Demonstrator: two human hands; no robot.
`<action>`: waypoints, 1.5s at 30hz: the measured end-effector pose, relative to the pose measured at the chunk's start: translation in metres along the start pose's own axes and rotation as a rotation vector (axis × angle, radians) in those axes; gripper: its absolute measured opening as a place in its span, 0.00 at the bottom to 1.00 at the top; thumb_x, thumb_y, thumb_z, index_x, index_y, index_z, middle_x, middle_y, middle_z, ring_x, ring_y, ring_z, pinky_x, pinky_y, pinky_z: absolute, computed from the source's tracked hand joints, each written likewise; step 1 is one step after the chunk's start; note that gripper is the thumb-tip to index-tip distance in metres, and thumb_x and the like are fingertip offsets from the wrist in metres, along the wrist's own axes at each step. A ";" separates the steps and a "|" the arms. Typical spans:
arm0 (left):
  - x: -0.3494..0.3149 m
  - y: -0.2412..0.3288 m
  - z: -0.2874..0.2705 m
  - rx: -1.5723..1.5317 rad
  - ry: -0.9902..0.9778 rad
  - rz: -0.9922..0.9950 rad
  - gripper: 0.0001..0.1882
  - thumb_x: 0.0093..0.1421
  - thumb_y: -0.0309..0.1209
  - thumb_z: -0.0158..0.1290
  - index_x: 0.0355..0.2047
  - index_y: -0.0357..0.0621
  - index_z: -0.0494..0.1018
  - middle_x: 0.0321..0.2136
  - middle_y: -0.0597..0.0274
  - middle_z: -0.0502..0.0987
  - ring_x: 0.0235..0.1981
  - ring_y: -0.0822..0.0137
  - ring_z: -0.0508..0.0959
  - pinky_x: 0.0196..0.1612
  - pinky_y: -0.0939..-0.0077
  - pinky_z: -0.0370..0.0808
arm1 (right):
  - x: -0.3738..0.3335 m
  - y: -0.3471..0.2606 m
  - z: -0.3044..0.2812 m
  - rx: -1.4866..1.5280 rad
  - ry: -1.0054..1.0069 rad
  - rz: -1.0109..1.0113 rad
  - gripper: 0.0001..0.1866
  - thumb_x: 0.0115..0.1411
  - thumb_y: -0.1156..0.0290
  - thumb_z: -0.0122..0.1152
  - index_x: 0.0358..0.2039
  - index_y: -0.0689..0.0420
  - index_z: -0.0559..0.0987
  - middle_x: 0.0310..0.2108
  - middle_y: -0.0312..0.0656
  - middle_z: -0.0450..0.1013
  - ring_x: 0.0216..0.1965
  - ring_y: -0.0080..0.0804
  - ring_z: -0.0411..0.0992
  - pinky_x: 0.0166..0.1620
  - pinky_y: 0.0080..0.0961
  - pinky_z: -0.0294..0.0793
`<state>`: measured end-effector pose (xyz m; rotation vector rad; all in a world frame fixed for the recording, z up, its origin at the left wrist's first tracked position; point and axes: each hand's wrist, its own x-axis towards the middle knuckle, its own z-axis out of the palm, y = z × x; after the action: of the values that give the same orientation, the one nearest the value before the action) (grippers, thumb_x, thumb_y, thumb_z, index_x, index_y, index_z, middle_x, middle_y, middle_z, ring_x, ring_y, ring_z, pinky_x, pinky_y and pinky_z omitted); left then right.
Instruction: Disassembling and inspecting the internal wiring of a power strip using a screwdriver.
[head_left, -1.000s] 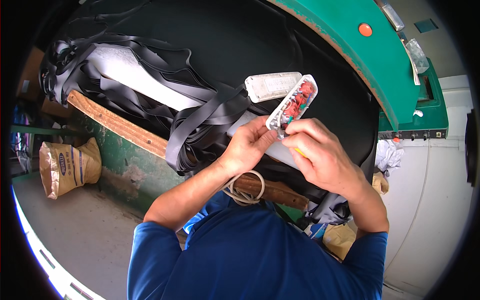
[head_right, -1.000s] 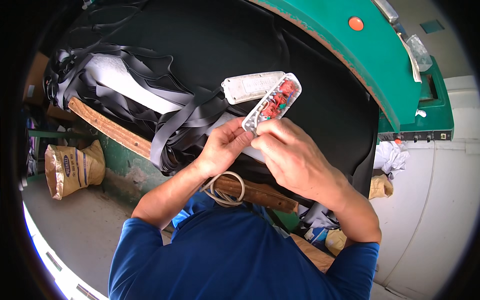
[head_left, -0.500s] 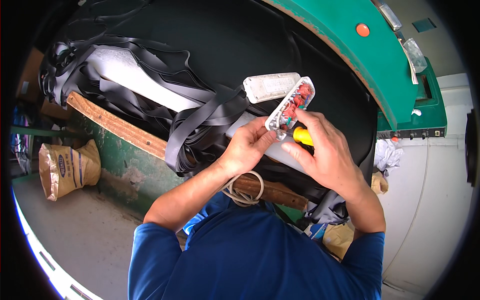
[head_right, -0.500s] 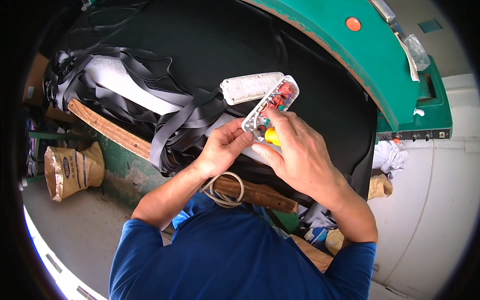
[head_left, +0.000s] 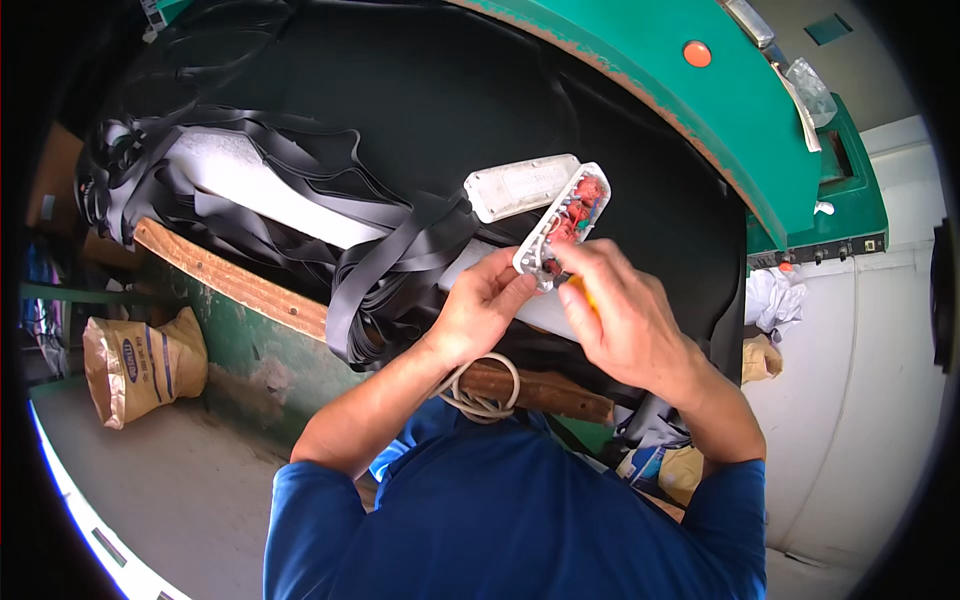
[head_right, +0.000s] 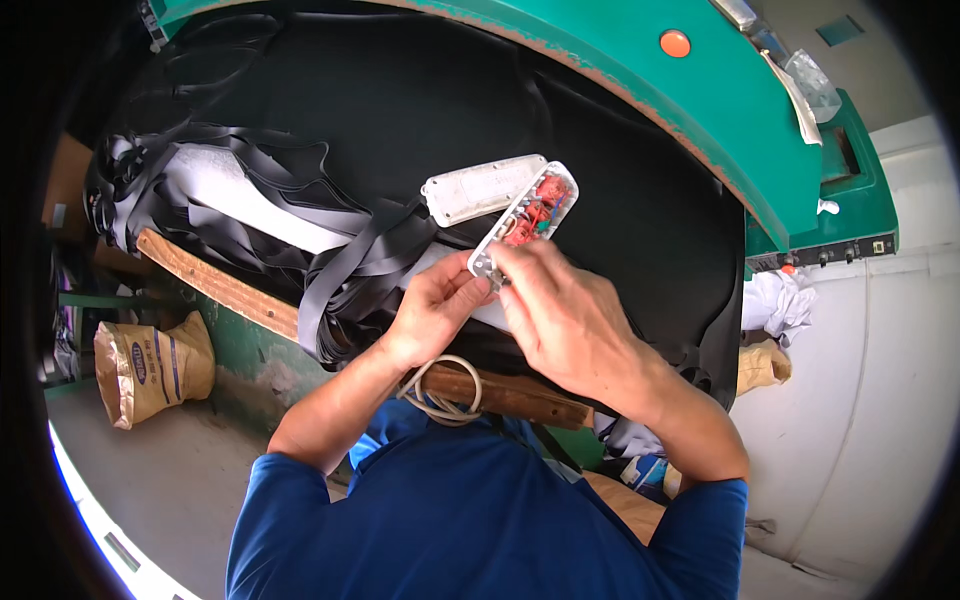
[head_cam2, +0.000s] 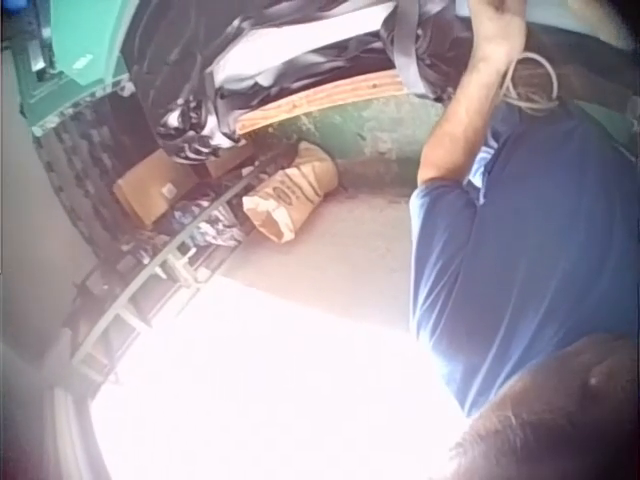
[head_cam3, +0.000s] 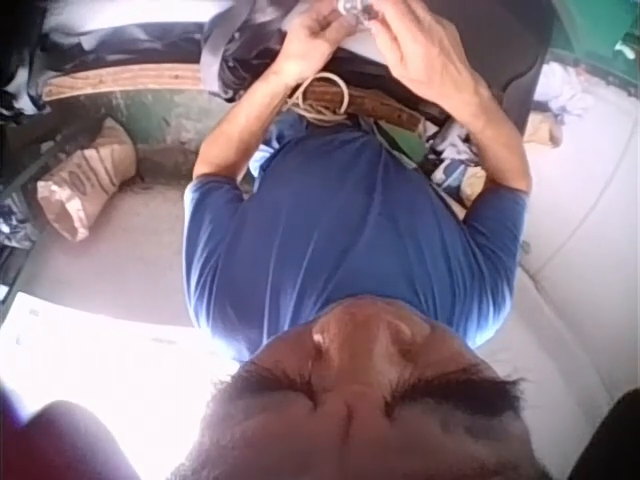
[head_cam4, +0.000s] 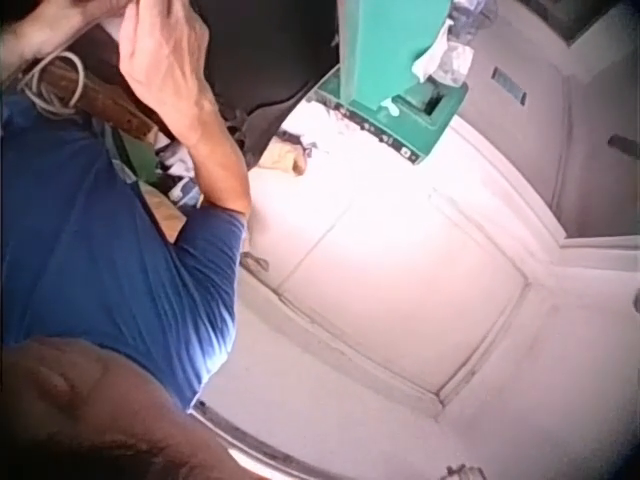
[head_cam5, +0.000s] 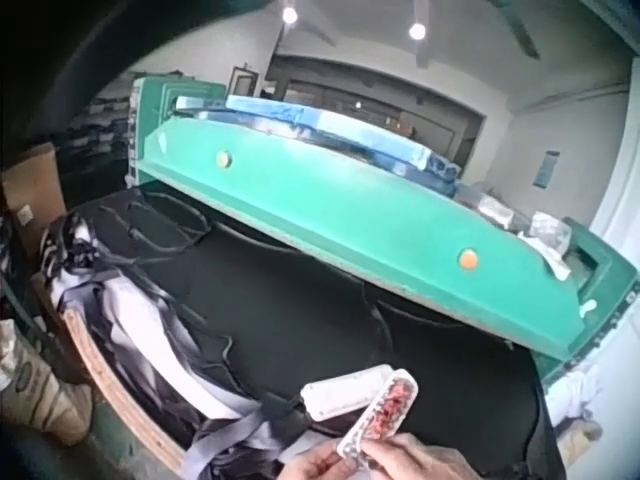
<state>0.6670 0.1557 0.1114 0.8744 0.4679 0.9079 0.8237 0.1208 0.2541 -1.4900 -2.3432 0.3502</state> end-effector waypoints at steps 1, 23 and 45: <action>0.001 -0.002 0.000 -0.016 -0.003 -0.004 0.18 0.73 0.25 0.49 0.60 0.30 0.67 0.48 0.56 0.80 0.50 0.70 0.78 0.57 0.74 0.74 | 0.000 0.002 0.000 -0.026 0.024 -0.090 0.22 0.62 0.76 0.62 0.57 0.62 0.72 0.48 0.51 0.73 0.40 0.50 0.79 0.41 0.41 0.81; 0.002 0.003 -0.005 0.117 -0.038 -0.076 0.18 0.74 0.27 0.49 0.61 0.31 0.67 0.50 0.54 0.79 0.53 0.68 0.78 0.58 0.73 0.75 | -0.021 0.003 0.024 -0.062 0.241 -0.114 0.23 0.55 0.77 0.65 0.53 0.62 0.75 0.47 0.46 0.71 0.39 0.41 0.77 0.40 0.39 0.79; 0.003 0.009 -0.011 -0.004 -0.028 -0.177 0.19 0.74 0.28 0.48 0.61 0.33 0.68 0.55 0.53 0.77 0.56 0.60 0.78 0.65 0.64 0.73 | -0.064 0.072 0.022 -0.022 0.712 0.047 0.11 0.51 0.86 0.65 0.36 0.61 0.80 0.46 0.49 0.76 0.38 0.44 0.77 0.38 0.35 0.79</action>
<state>0.6571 0.1659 0.1123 0.8274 0.5110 0.7339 0.8989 0.0928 0.1973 -1.3802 -1.7463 -0.1790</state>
